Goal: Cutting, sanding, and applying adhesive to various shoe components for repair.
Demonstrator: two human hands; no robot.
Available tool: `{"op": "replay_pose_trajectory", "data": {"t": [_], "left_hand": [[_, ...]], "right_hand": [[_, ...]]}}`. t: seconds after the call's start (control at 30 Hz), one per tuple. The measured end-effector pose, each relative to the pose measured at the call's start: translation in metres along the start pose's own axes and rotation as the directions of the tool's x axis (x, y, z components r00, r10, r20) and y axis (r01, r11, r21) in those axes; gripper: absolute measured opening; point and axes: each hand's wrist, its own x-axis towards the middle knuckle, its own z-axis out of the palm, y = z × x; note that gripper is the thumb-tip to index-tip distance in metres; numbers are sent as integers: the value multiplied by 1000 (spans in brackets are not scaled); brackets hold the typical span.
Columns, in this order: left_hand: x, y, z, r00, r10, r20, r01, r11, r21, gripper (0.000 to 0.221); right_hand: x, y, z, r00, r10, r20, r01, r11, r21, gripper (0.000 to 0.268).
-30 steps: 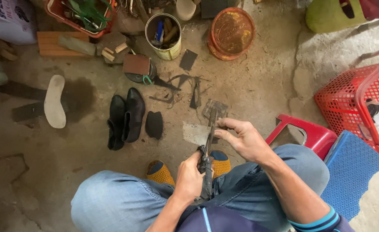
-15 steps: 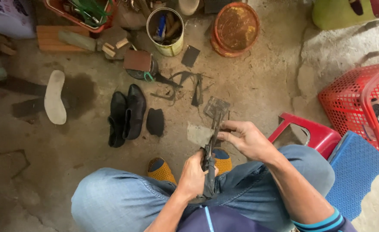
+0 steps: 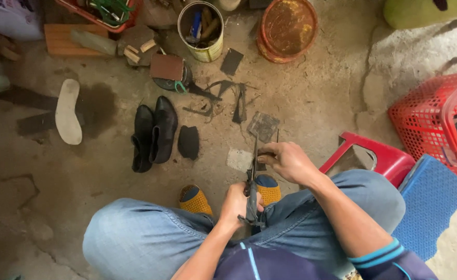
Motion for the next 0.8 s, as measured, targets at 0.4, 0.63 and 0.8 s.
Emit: {"op": "replay_pose_trajectory", "data": {"t": [0.4, 0.63, 0.8], "left_hand": [[-2, -20, 4, 995, 95, -22, -97, 984, -151, 20], [-61, -1, -64, 829, 515, -217, -394, 814, 427, 37], [-97, 4, -144, 696, 619, -365, -419, 762, 494, 39]], "right_hand": [[-3, -17, -6, 969, 3, 246, 21, 995, -94, 19], [-14, -56, -19, 984, 97, -150, -70, 982, 177, 20], [-19, -85, -10, 963, 58, -263, 108, 811, 575, 15]]}}
